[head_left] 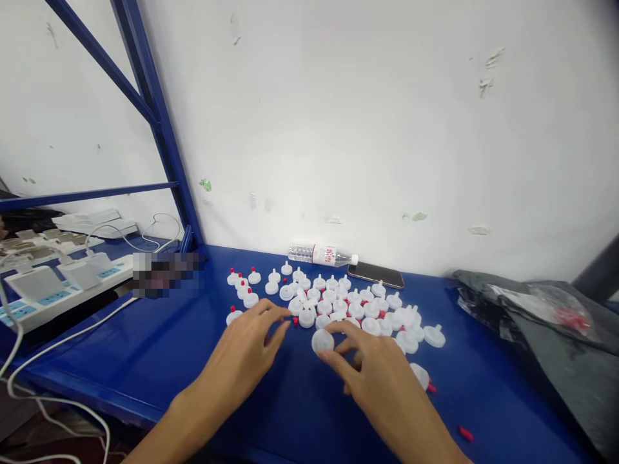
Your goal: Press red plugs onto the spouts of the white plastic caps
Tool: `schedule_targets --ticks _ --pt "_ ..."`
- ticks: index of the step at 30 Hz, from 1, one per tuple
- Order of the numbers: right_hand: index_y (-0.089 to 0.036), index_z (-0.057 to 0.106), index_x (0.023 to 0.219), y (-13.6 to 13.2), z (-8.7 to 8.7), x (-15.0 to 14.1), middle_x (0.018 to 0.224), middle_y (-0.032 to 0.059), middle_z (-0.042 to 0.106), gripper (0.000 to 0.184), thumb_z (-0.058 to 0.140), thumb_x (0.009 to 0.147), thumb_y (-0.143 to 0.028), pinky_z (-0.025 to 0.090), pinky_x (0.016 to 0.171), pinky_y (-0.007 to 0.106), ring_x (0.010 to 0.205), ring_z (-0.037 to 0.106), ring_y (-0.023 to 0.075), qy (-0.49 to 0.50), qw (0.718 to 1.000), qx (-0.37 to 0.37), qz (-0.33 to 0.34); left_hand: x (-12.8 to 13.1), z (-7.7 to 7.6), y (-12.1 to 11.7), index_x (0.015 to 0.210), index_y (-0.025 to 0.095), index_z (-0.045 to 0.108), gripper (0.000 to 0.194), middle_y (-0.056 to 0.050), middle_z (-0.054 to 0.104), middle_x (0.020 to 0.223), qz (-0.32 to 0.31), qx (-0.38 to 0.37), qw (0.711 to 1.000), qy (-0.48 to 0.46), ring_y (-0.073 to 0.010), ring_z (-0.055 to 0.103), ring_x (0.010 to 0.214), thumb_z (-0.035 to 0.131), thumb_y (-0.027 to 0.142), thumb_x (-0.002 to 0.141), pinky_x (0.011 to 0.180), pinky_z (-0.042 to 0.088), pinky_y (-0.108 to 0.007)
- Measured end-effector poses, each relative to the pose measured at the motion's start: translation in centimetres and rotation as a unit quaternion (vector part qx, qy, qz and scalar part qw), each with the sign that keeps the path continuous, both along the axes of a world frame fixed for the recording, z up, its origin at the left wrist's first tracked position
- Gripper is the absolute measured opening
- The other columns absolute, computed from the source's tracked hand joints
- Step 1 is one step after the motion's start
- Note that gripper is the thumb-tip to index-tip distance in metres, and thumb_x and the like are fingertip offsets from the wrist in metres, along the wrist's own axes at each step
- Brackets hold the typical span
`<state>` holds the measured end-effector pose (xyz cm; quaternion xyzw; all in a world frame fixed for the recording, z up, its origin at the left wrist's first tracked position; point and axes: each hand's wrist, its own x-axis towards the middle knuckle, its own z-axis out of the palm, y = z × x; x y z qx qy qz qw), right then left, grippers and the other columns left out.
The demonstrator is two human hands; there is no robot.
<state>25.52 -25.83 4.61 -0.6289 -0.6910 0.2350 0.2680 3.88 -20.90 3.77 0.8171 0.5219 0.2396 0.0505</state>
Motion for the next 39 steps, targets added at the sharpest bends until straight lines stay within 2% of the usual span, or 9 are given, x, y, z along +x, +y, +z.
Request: schedule_targets --ticks 5,12,18,22,25,30,33,36,39 --pt "-0.033 0.069 0.115 0.0 -0.8 -0.2 0.085 -0.0037 0.080 0.028 0.059 0.094 -0.018 0.047 0.069 0.029 0.069 0.073 0.0206 -0.027 0.997 -0.017 0.075 0.8 -2.4 1.1 0.130 0.026 0.064 0.032 -0.007 0.062 0.125 -0.055 -0.022 0.998 0.014 -0.0169 0.066 0.078 0.050 0.027 0.101 0.074 0.051 -0.032" --pt "-0.038 0.067 0.121 -0.4 -0.6 -0.1 0.099 -0.0023 0.077 0.037 0.054 0.096 -0.013 0.043 0.076 0.030 0.090 0.073 0.0220 -0.073 0.989 0.017 0.127 0.8 -2.4 1.7 0.106 0.022 0.072 0.019 -0.003 0.069 0.104 -0.055 -0.050 0.997 -0.001 -0.0183 0.064 0.077 0.055 0.027 0.100 0.074 0.048 -0.032" --pt "-0.035 0.070 0.117 -0.7 -0.8 0.1 0.106 0.0012 0.073 0.038 0.041 0.102 -0.014 0.046 0.083 0.031 0.092 0.070 0.0204 -0.087 0.986 0.010 0.142 0.7 -3.1 2.1 0.122 0.024 0.067 0.027 -0.004 0.067 0.103 -0.041 -0.054 0.998 -0.013 -0.0210 0.065 0.084 0.052 0.026 0.100 0.073 0.048 -0.032" --pt "-0.037 0.070 0.111 -1.1 -0.7 0.0 0.108 -0.0032 0.069 0.018 0.063 0.096 -0.030 0.047 0.084 0.029 0.093 0.067 0.0194 -0.034 0.990 -0.025 0.137 0.6 -3.1 2.2 0.112 0.025 0.072 0.025 -0.004 0.067 0.102 -0.046 -0.058 0.997 -0.020 -0.0215 0.066 0.088 0.051 0.026 0.100 0.078 0.047 -0.034" --pt "-0.033 0.069 0.101 -1.1 -0.7 -0.3 0.104 -0.0059 0.068 0.023 0.080 0.083 -0.026 0.047 0.077 0.026 0.091 0.066 0.0173 -0.015 0.988 -0.040 0.148 0.6 -3.0 2.1 0.102 0.023 0.072 0.020 -0.004 0.068 0.100 -0.041 -0.063 0.997 -0.032 -0.0211 0.065 0.084 0.053 0.023 0.097 0.073 0.046 -0.033" --pt "-0.028 0.065 0.112 -0.7 -1.0 -0.8 0.102 -0.0007 0.072 0.027 0.066 0.090 -0.012 0.050 0.086 0.032 0.098 0.069 0.0208 -0.069 0.985 0.021 0.156 1.0 -2.0 1.5 0.094 0.021 0.071 0.015 -0.004 0.073 0.094 -0.033 -0.074 0.994 -0.066 -0.0184 0.066 0.072 0.056 0.024 0.093 0.069 0.047 -0.031" --pt "-0.028 0.061 0.124 -0.5 -0.9 -0.7 0.114 0.0042 0.073 0.034 0.064 0.093 -0.014 0.053 0.089 0.038 0.109 0.068 0.0255 -0.070 0.989 0.066 0.113 1.2 -0.5 0.9 0.102 0.021 0.071 0.021 0.000 0.072 0.075 -0.038 -0.121 0.983 -0.132 -0.0151 0.064 0.060 0.056 0.034 0.096 0.061 0.048 -0.027" --pt "-0.032 0.056 0.132 -0.4 -0.8 -0.5 0.130 0.0048 0.069 0.038 0.062 0.096 -0.022 0.054 0.094 0.041 0.119 0.066 0.0260 -0.019 0.992 0.099 0.069 1.2 1.0 0.2 0.113 0.018 0.072 0.035 0.003 0.063 0.059 -0.048 -0.208 0.946 -0.244 -0.0114 0.053 0.046 0.061 0.045 0.094 0.047 0.039 -0.023" --pt "-0.037 0.046 0.144 -0.4 -0.5 -0.5 0.134 0.0015 0.069 0.050 0.061 0.097 -0.027 0.054 0.098 0.042 0.119 0.067 0.0244 0.032 0.991 0.110 0.070 1.2 1.8 -0.4 0.112 0.016 0.074 0.042 -0.001 0.071 0.068 -0.088 -0.270 0.903 -0.324 -0.0072 0.045 0.042 0.064 0.051 0.092 0.041 0.034 -0.020"
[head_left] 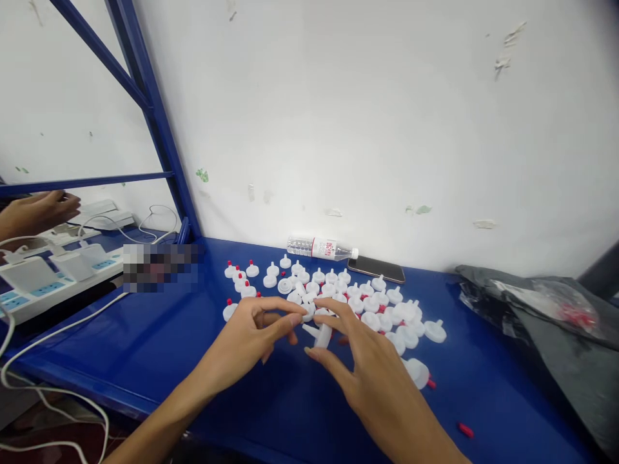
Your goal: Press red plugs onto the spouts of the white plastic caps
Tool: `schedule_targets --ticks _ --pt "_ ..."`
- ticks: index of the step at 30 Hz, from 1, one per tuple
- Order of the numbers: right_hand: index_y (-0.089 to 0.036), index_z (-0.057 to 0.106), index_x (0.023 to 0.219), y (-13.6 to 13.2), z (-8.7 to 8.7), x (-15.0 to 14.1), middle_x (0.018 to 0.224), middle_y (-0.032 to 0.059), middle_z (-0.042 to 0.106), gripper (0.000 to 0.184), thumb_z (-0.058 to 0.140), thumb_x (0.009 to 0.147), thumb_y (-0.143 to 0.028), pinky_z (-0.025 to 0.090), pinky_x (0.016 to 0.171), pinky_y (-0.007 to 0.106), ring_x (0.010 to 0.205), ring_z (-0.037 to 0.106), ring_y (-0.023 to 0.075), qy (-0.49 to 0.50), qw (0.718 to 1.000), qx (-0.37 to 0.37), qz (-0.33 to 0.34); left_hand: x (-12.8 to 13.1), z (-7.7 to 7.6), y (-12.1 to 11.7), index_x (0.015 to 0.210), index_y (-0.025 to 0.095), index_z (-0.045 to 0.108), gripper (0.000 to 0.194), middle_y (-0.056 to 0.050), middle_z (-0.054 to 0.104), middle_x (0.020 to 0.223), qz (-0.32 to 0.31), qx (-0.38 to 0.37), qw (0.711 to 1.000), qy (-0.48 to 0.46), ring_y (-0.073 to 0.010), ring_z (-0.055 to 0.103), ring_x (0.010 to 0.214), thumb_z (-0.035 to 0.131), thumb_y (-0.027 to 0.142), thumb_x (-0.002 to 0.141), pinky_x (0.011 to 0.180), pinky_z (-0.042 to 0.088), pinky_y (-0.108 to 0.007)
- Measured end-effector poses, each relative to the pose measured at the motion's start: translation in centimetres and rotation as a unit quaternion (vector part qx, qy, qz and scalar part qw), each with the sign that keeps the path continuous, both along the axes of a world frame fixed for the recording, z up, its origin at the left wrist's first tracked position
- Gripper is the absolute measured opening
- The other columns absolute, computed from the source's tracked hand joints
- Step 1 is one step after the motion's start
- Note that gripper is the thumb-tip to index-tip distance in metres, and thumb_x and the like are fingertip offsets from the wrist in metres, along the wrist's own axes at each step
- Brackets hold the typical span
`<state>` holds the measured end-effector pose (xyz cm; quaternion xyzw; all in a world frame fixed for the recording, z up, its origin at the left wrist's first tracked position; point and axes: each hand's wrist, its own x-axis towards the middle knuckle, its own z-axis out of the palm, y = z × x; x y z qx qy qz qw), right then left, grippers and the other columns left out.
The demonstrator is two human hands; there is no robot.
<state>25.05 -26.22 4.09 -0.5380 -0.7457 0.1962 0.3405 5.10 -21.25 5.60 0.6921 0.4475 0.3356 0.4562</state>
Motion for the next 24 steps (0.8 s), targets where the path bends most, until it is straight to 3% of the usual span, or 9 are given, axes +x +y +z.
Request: schedule_targets --ticks 3,9,14,19,24 --pt "-0.040 0.038 0.150 -0.1 0.2 -0.3 0.132 -0.0011 0.072 0.060 0.060 0.096 -0.028 0.054 0.099 0.040 0.120 0.068 0.0233 0.030 0.999 0.006 0.018 -0.1 0.4 -0.4 0.110 0.016 0.076 0.038 -0.006 0.077 0.084 -0.036 -0.022 0.998 -0.053 -0.0079 0.053 0.048 0.067 0.048 0.092 0.042 0.040 -0.019" --pt "-0.040 0.042 0.150 -0.2 0.3 -0.6 0.126 -0.0006 0.074 0.056 0.059 0.097 -0.034 0.055 0.098 0.040 0.116 0.070 0.0232 0.050 0.999 0.013 0.004 -0.6 1.3 -0.8 0.109 0.017 0.077 0.029 -0.008 0.079 0.095 -0.038 -0.019 0.995 -0.087 -0.0156 0.069 0.068 0.068 0.038 0.093 0.045 0.052 -0.019" --pt "-0.039 0.045 0.149 -0.2 0.4 -0.5 0.130 -0.0001 0.072 0.055 0.059 0.097 -0.032 0.054 0.101 0.040 0.117 0.069 0.0232 0.049 0.999 0.020 0.010 -0.4 1.3 -1.0 0.107 0.017 0.079 0.025 -0.007 0.079 0.087 -0.033 -0.020 0.994 -0.099 -0.0171 0.070 0.071 0.071 0.035 0.091 0.047 0.054 -0.020" --pt "-0.040 0.043 0.150 -0.4 0.5 -0.5 0.134 -0.0013 0.070 0.056 0.058 0.098 -0.030 0.054 0.103 0.039 0.123 0.067 0.0226 0.038 0.999 0.019 0.031 -0.3 1.0 -1.0 0.107 0.020 0.081 0.025 -0.005 0.079 0.085 -0.034 -0.008 0.997 -0.070 -0.0113 0.063 0.057 0.069 0.035 0.092 0.049 0.053 -0.020" --pt "-0.038 0.039 0.153 -0.7 0.4 -0.7 0.142 -0.0005 0.064 0.057 0.058 0.099 -0.032 0.054 0.104 0.038 0.131 0.061 0.0218 -0.002 0.998 0.046 0.045 -0.3 1.8 -1.4 0.096 0.021 0.083 0.022 -0.002 0.076 0.076 -0.011 0.011 1.000 -0.013 -0.0097 0.057 0.049 0.071 0.038 0.087 0.046 0.051 -0.020"
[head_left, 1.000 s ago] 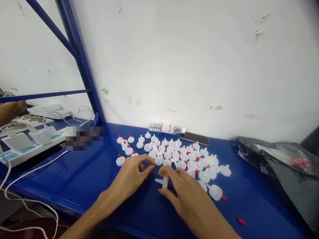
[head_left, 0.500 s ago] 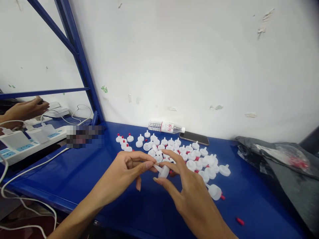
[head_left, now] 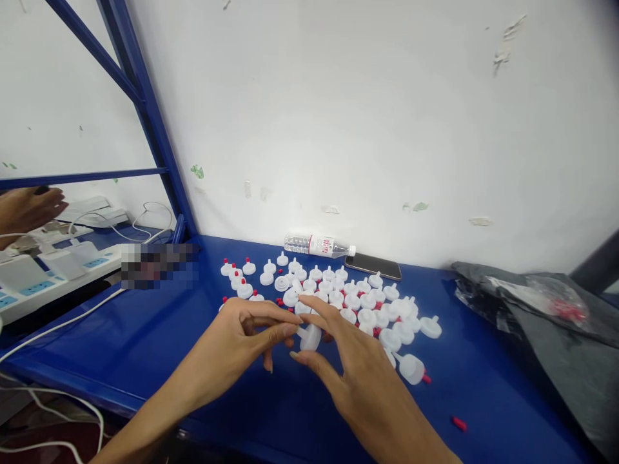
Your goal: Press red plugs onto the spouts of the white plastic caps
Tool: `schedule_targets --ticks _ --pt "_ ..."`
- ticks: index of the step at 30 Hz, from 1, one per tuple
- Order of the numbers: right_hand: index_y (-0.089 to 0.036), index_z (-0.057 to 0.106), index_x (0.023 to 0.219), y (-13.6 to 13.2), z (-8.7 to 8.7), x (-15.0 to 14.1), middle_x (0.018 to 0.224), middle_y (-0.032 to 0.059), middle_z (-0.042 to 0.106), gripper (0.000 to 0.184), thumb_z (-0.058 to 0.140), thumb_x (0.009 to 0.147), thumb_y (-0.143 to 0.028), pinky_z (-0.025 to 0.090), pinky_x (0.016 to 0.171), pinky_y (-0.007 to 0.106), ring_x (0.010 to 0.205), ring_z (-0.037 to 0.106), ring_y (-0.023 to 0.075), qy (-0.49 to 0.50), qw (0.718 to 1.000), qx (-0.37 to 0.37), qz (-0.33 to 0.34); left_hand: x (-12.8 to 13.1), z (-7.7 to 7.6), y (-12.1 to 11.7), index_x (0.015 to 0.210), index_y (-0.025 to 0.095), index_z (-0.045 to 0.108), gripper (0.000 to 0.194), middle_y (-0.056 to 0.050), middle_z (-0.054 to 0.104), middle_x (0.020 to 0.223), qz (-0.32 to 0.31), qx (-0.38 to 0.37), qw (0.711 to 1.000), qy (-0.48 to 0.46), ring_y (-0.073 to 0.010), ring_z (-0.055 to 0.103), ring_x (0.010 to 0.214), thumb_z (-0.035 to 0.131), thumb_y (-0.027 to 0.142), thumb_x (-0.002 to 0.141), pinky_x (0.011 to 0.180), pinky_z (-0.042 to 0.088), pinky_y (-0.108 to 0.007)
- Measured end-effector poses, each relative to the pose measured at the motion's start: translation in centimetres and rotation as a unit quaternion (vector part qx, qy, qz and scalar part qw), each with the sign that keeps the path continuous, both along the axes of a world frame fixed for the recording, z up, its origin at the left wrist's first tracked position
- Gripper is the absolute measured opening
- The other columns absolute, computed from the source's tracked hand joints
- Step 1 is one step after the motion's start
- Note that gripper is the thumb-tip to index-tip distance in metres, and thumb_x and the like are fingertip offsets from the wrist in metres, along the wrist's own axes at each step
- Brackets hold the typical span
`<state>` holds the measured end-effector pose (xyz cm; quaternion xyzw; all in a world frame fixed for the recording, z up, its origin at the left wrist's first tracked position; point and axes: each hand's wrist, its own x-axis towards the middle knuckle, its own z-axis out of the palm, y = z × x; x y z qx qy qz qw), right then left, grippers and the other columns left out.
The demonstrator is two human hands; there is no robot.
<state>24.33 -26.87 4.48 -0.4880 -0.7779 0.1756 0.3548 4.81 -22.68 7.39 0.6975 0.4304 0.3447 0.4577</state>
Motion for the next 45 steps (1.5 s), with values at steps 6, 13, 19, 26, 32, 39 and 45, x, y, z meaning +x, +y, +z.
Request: schedule_targets --ticks 6,13,19,26,32,39,45 --pt "-0.035 0.066 0.129 -1.3 1.0 2.9 0.132 0.0020 0.070 0.034 0.058 0.097 -0.046 0.058 0.096 0.042 0.119 0.067 0.0271 -0.088 0.989 0.071 -0.099 -3.2 0.1 0.9 0.090 0.025 0.081 0.026 -0.001 0.077 0.080 0.089 0.097 0.971 0.199 -0.0145 0.064 0.052 0.068 0.046 0.086 0.049 0.052 -0.023" --pt "-0.032 0.079 0.101 -1.3 -0.5 8.4 0.099 0.0062 0.079 0.017 0.066 0.089 -0.032 0.054 0.067 0.040 0.093 0.073 0.0326 -0.232 0.933 -0.041 -0.271 -6.2 -1.6 2.9 0.081 0.028 0.081 0.019 -0.001 0.077 0.071 0.097 0.153 0.908 0.378 -0.0198 0.068 0.056 0.063 0.034 0.083 0.053 0.045 -0.026" --pt "-0.031 0.077 0.079 -0.4 0.7 6.3 0.091 0.0040 0.077 0.016 0.065 0.088 -0.023 0.043 0.058 0.030 0.082 0.072 0.0273 -0.260 0.928 -0.105 -0.245 -5.9 -2.3 3.3 0.079 0.027 0.078 0.023 -0.003 0.078 0.073 0.104 0.161 0.884 0.426 -0.0252 0.072 0.068 0.057 0.033 0.086 0.062 0.044 -0.030" --pt "-0.028 0.070 0.085 -0.9 1.2 4.1 0.093 -0.0002 0.077 0.015 0.058 0.091 -0.021 0.042 0.067 0.032 0.084 0.072 0.0240 -0.209 0.952 -0.160 -0.156 -5.7 -2.5 2.1 0.117 0.025 0.075 0.034 -0.009 0.078 0.098 0.134 0.184 0.831 0.507 -0.0323 0.073 0.083 0.055 0.034 0.091 0.066 0.045 -0.036" --pt "-0.030 0.070 0.093 -1.0 1.2 3.2 0.095 -0.0004 0.078 0.011 0.060 0.094 -0.025 0.041 0.071 0.035 0.088 0.073 0.0281 -0.231 0.937 -0.210 -0.156 -1.7 -2.8 -0.3 0.117 0.027 0.073 0.032 -0.006 0.072 0.114 0.129 0.262 0.850 0.439 -0.0276 0.073 0.089 0.049 0.037 0.098 0.074 0.052 -0.037" --pt "-0.029 0.069 0.107 -1.1 0.8 2.7 0.107 0.0005 0.076 0.023 0.075 0.085 -0.022 0.043 0.080 0.037 0.101 0.071 0.0288 -0.215 0.944 -0.214 -0.132 3.8 -5.6 0.4 0.132 0.029 0.062 0.036 -0.006 0.066 0.119 -0.022 0.229 0.905 0.357 -0.0248 0.070 0.099 0.044 0.023 0.102 0.082 0.055 -0.037" --pt "-0.025 0.071 0.101 -1.3 1.6 2.6 0.109 0.0020 0.073 0.013 0.070 0.090 -0.019 0.044 0.079 0.037 0.098 0.071 0.0265 -0.243 0.932 -0.239 -0.120 4.8 -6.0 1.3 0.125 0.029 0.065 0.033 -0.003 0.065 0.120 -0.052 0.226 0.919 0.320 -0.0232 0.068 0.101 0.047 0.017 0.101 0.088 0.054 -0.037"
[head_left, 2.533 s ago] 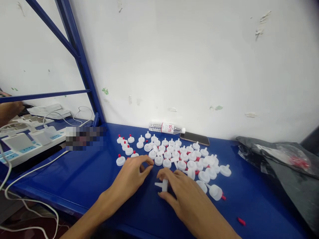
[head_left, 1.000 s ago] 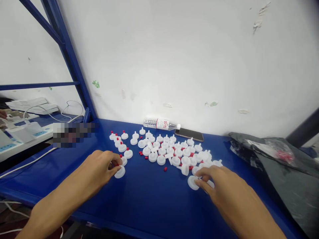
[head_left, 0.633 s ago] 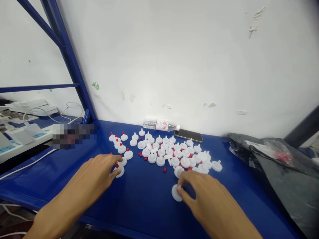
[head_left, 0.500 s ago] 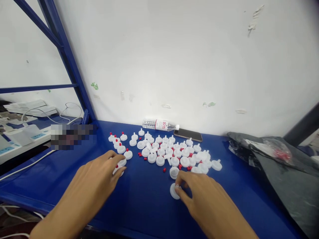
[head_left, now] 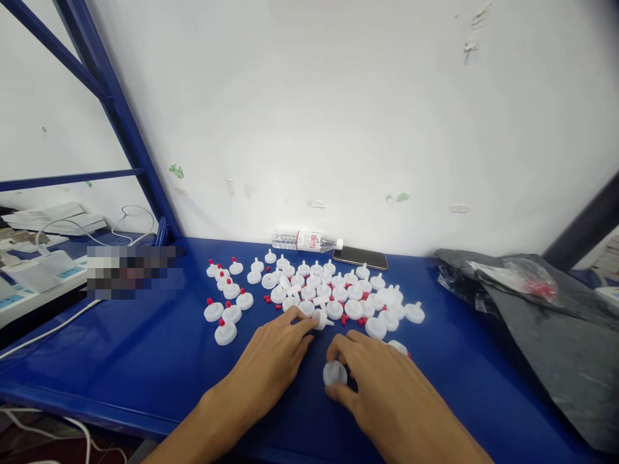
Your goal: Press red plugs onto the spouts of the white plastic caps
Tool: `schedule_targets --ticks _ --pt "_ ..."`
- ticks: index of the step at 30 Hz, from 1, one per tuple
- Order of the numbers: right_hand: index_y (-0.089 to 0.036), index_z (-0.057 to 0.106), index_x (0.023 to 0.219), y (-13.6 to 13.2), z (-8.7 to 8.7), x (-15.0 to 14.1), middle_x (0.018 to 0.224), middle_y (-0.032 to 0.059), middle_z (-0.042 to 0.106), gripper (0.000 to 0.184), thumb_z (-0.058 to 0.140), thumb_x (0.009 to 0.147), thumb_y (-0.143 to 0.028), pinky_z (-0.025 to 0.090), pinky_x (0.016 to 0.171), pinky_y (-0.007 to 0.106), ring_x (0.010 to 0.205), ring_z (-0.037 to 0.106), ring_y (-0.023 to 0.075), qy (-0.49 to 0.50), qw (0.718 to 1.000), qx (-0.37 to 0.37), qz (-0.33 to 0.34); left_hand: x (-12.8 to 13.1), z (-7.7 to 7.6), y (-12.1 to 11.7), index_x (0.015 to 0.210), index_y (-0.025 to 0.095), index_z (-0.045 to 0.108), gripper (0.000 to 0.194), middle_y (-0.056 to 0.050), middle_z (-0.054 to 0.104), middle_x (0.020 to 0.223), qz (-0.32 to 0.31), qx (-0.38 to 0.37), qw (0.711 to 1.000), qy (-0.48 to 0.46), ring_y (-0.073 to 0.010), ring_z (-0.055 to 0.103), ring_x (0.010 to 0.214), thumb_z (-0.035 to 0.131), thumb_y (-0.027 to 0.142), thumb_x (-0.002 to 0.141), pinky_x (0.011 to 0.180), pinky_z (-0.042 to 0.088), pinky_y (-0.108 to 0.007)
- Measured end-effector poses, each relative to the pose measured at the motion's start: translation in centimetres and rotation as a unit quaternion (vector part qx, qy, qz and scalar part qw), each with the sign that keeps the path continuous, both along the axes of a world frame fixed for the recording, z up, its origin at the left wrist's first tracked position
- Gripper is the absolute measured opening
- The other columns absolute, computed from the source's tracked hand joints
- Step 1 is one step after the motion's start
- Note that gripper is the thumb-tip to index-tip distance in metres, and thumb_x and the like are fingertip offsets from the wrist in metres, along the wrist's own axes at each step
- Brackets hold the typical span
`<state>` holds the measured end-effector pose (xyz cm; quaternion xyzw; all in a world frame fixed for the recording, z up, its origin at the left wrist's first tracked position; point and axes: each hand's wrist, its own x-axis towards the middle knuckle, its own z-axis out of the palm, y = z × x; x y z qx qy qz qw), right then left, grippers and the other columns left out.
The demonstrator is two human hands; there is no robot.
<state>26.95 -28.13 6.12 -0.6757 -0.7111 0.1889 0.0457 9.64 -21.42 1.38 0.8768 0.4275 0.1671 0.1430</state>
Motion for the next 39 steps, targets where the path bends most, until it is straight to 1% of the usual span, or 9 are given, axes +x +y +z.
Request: schedule_targets --ticks 3,7,11,18,22,26,30,35,39 --pt "-0.024 0.071 0.102 -0.3 0.2 0.3 0.110 0.0028 0.072 0.014 0.069 0.090 -0.018 0.044 0.081 0.037 0.098 0.070 0.0262 0.003 1.000 -0.003 0.015 0.2 -0.2 0.2 0.129 0.028 0.065 0.034 -0.003 0.066 0.117 0.028 -0.004 0.999 -0.017 -0.0229 0.069 0.097 0.049 0.017 0.100 0.088 0.052 -0.038" --pt "-0.024 0.071 0.103 -0.6 0.0 0.5 0.112 0.0030 0.072 0.015 0.069 0.089 -0.017 0.044 0.079 0.036 0.101 0.069 0.0254 0.013 1.000 0.009 0.021 0.2 -0.2 0.6 0.119 0.025 0.070 0.030 -0.004 0.068 0.112 0.051 0.000 0.999 -0.017 -0.0236 0.069 0.097 0.050 0.014 0.099 0.089 0.050 -0.038" --pt "-0.023 0.071 0.099 -0.7 -0.6 0.7 0.108 0.0032 0.073 0.014 0.068 0.088 -0.015 0.043 0.077 0.036 0.096 0.069 0.0253 0.017 0.999 0.040 0.025 0.2 0.1 0.8 0.116 0.021 0.070 0.025 -0.006 0.070 0.107 0.077 0.009 0.997 -0.014 -0.0239 0.069 0.092 0.054 0.015 0.097 0.081 0.050 -0.037" --pt "-0.024 0.072 0.101 -0.7 -1.1 1.0 0.108 0.0028 0.075 0.021 0.072 0.082 -0.015 0.044 0.077 0.036 0.097 0.069 0.0264 0.039 0.997 0.062 0.024 1.1 0.2 0.5 0.113 0.025 0.073 0.022 -0.004 0.069 0.105 0.042 0.001 0.999 -0.015 -0.0217 0.066 0.085 0.057 0.028 0.099 0.077 0.049 -0.035" --pt "-0.024 0.072 0.099 -0.6 -1.3 1.0 0.107 0.0027 0.075 0.021 0.074 0.081 -0.015 0.043 0.075 0.035 0.095 0.069 0.0269 0.039 0.996 0.073 0.025 1.0 0.0 0.7 0.106 0.026 0.075 0.020 -0.003 0.068 0.105 0.033 -0.007 0.999 -0.009 -0.0211 0.066 0.087 0.057 0.022 0.098 0.077 0.049 -0.034" --pt "-0.024 0.071 0.100 -0.5 -1.3 1.0 0.108 0.0019 0.074 0.020 0.075 0.081 -0.016 0.042 0.074 0.035 0.095 0.069 0.0260 0.050 0.996 0.070 0.026 0.0 -0.3 0.6 0.105 0.023 0.073 0.022 -0.004 0.069 0.104 0.035 0.006 0.998 -0.052 -0.0208 0.066 0.092 0.052 0.019 0.099 0.082 0.050 -0.035" --pt "-0.023 0.070 0.100 -0.5 -1.0 0.6 0.108 0.0022 0.073 0.017 0.075 0.085 -0.019 0.041 0.075 0.035 0.096 0.068 0.0253 0.055 0.996 0.054 0.037 -1.1 0.2 -0.8 0.117 0.026 0.071 0.030 -0.005 0.065 0.106 0.049 0.012 0.991 -0.126 -0.0183 0.066 0.088 0.045 0.025 0.102 0.079 0.053 -0.032" --pt "-0.020 0.069 0.111 -0.3 -1.1 -0.4 0.113 0.0053 0.071 0.027 0.077 0.086 -0.027 0.040 0.078 0.036 0.102 0.067 0.0283 0.073 0.995 0.035 0.058 -1.1 1.9 -3.5 0.108 0.027 0.074 0.025 -0.003 0.064 0.094 0.045 -0.103 0.964 -0.242 -0.0131 0.063 0.068 0.052 0.036 0.100 0.048 0.048 -0.019" --pt "-0.019 0.068 0.108 -0.2 -1.1 -1.0 0.109 0.0052 0.072 0.024 0.075 0.088 -0.031 0.036 0.071 0.035 0.097 0.067 0.0281 0.084 0.994 0.024 0.070 -0.5 1.9 -4.8 0.091 0.023 0.076 0.014 -0.002 0.070 0.088 0.080 -0.174 0.928 -0.320 -0.0138 0.065 0.068 0.067 0.034 0.090 0.053 0.053 -0.019"
